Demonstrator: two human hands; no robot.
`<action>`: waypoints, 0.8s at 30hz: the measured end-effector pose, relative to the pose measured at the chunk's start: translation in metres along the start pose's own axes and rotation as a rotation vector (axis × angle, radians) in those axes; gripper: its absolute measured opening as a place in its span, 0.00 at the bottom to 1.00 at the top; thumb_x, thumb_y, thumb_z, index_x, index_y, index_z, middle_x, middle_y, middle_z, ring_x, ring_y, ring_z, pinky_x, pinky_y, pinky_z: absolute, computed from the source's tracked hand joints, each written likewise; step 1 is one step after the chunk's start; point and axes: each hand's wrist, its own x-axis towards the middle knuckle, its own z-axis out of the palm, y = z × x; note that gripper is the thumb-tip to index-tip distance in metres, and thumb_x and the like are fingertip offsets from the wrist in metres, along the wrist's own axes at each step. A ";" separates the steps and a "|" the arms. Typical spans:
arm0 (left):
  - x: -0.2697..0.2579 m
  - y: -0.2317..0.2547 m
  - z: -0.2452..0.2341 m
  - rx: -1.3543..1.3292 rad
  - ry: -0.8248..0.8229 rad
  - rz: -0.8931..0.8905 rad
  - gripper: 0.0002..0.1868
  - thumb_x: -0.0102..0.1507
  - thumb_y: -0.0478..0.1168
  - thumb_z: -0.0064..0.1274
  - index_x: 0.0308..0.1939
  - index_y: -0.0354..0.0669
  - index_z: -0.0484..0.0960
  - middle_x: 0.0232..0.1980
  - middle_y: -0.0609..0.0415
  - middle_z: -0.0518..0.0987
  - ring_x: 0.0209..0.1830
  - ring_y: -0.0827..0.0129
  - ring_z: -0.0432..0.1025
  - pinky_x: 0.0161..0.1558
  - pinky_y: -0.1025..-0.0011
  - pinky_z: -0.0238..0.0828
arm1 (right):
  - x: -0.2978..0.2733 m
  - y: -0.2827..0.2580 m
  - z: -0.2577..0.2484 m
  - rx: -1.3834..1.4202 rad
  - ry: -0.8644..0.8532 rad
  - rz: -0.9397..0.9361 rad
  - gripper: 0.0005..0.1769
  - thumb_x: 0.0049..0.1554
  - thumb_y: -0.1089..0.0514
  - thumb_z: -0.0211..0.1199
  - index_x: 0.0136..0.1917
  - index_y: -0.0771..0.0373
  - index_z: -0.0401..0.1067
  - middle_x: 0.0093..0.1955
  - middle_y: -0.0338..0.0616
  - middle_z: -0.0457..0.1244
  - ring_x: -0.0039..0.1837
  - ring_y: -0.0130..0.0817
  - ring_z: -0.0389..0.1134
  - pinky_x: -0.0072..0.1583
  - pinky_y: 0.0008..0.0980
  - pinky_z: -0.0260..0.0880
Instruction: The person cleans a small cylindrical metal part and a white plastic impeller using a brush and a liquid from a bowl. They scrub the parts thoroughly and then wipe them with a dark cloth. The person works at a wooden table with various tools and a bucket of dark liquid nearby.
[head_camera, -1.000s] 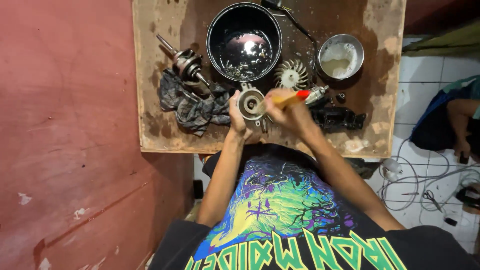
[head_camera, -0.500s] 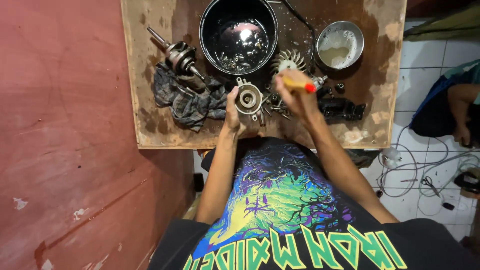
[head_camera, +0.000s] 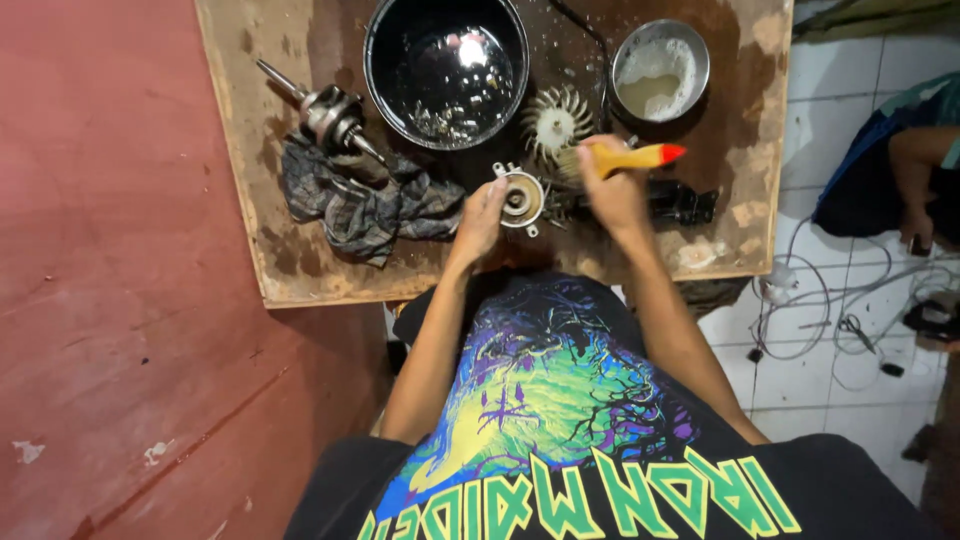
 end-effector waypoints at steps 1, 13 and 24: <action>-0.003 -0.012 0.002 -0.001 -0.003 -0.012 0.25 0.75 0.51 0.40 0.53 0.30 0.81 0.49 0.53 0.83 0.49 0.72 0.73 0.54 0.72 0.71 | -0.007 0.009 -0.012 -0.002 -0.003 0.012 0.08 0.66 0.57 0.65 0.53 0.65 0.74 0.46 0.44 0.67 0.47 0.34 0.67 0.51 0.33 0.69; 0.007 -0.066 -0.013 0.713 0.124 -0.039 0.21 0.69 0.51 0.49 0.55 0.38 0.81 0.48 0.33 0.82 0.50 0.39 0.76 0.51 0.49 0.71 | -0.069 0.095 -0.088 0.024 0.135 0.353 0.10 0.67 0.56 0.65 0.52 0.67 0.75 0.41 0.35 0.64 0.43 0.23 0.63 0.47 0.28 0.65; 0.017 0.012 0.020 0.879 0.287 0.320 0.18 0.60 0.43 0.61 0.51 0.41 0.79 0.50 0.43 0.79 0.52 0.49 0.73 0.51 0.54 0.68 | -0.066 0.088 -0.090 0.044 0.139 0.366 0.10 0.67 0.57 0.65 0.52 0.67 0.74 0.42 0.33 0.65 0.43 0.21 0.63 0.47 0.25 0.65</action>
